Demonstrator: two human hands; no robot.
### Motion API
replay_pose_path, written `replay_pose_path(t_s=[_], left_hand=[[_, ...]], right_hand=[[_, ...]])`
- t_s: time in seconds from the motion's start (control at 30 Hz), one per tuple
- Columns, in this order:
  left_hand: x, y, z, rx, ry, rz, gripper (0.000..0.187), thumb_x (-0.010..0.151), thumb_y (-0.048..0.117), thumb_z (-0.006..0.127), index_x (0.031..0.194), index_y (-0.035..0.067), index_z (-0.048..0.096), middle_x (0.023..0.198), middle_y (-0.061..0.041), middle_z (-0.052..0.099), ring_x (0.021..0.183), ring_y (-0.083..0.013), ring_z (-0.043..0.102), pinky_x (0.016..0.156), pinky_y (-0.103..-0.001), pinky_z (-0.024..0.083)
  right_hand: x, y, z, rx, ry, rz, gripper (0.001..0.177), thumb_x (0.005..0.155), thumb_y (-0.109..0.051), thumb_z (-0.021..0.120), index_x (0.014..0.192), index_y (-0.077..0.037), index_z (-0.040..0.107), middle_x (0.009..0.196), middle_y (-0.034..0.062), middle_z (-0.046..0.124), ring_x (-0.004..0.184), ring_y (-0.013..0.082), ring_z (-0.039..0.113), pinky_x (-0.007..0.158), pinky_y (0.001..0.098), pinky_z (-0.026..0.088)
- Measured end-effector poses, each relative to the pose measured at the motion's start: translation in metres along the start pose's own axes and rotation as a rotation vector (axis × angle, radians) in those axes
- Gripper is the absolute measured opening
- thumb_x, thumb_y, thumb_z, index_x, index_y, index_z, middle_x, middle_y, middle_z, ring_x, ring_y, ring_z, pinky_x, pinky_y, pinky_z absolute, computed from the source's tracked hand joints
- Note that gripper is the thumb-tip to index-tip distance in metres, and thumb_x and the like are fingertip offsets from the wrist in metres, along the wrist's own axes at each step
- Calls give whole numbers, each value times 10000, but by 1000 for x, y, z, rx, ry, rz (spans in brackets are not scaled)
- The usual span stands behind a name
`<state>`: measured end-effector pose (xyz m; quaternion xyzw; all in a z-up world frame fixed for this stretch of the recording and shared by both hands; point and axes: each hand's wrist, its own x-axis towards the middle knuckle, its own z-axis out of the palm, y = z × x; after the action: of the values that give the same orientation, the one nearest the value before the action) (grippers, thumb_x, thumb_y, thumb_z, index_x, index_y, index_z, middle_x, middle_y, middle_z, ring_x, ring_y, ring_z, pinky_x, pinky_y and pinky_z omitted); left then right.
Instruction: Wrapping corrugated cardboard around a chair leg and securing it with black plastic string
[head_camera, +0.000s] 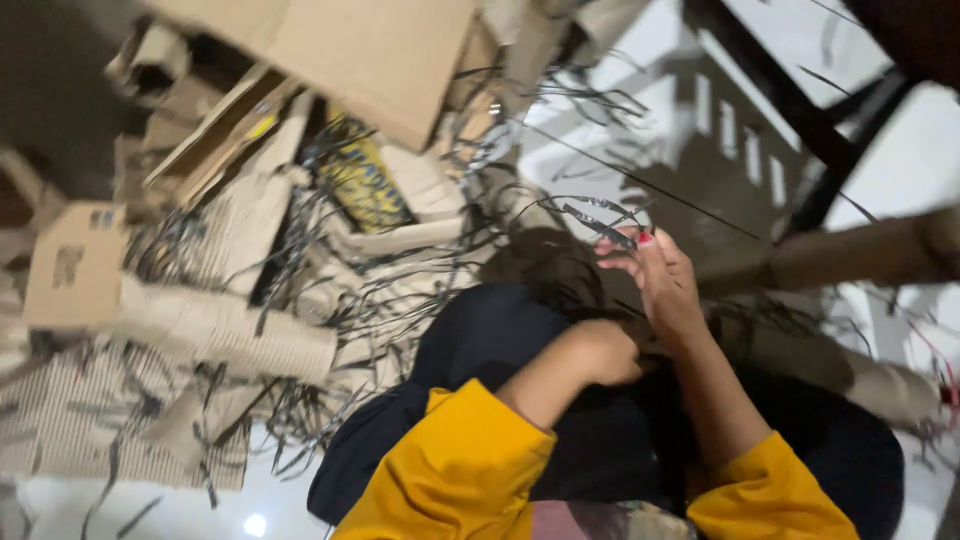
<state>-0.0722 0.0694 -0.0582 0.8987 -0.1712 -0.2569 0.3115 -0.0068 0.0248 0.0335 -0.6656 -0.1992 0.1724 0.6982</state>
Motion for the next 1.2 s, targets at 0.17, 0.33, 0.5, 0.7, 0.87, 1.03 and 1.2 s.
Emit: replay_pose_path(t_s=[0.17, 0.33, 0.5, 0.7, 0.87, 1.03, 1.2], left_hand=[[-83, 52, -100, -497, 141, -9, 679, 939, 457, 575, 1269, -135, 540, 1245, -384, 625, 1240, -513, 588, 1030, -583, 496], [-54, 93, -99, -1031, 285, 28, 821, 905, 419, 691, 1391, -190, 433, 1401, -401, 508, 1290, -473, 546, 1006, -509, 540], [-17, 67, -76, -971, 346, -370, 667, 842, 545, 766, 1298, 66, 671, 1236, -156, 722, 1178, -255, 684, 1024, -424, 566], [30, 26, -52, -1249, 411, -243, 179, 1020, 173, 631, 1080, 14, 688, 1172, -250, 719, 1047, -350, 738, 859, -515, 618], [41, 2, -61, -1259, 520, -192, 131, 1021, 144, 609, 1045, 31, 671, 1116, -218, 740, 998, -328, 749, 820, -475, 645], [26, -3, -110, -1216, 739, -205, 182, 1030, 203, 594, 1085, 73, 709, 1018, -116, 773, 859, -175, 750, 782, -360, 675], [24, -20, -117, -1187, 945, -183, 274, 1051, 278, 576, 1089, 54, 729, 967, -135, 792, 848, -179, 770, 780, -391, 666]], right_hand=[[-55, -10, -72, -31, 225, 115, 250, 1113, -163, 497, 1030, 15, 652, 981, 206, 726, 927, 274, 724, 894, 436, 599], [-95, 6, -122, -479, 173, 212, 158, 1039, -134, 569, 1031, -16, 674, 903, 198, 685, 921, 323, 677, 852, 462, 518], [-112, 39, -142, -632, -4, 397, 468, 1025, -433, 557, 754, -76, 690, 722, 145, 703, 773, 299, 679, 767, 457, 500], [-122, 235, -263, -1532, -149, -437, 603, 861, -307, 719, 1340, 7, 531, 1196, 281, 597, 1061, 464, 632, 869, 554, 558], [-84, 60, -189, -693, 79, 167, 320, 1074, -324, 590, 969, -38, 688, 883, 205, 700, 909, 379, 672, 798, 469, 507], [-47, 116, -144, -386, 57, 27, 294, 1079, -251, 604, 825, -127, 684, 657, 34, 737, 624, 178, 726, 615, 302, 571], [-33, 143, -103, 19, 54, 176, 409, 1087, -298, 575, 762, -85, 703, 634, 110, 740, 577, 194, 744, 518, 299, 574]])
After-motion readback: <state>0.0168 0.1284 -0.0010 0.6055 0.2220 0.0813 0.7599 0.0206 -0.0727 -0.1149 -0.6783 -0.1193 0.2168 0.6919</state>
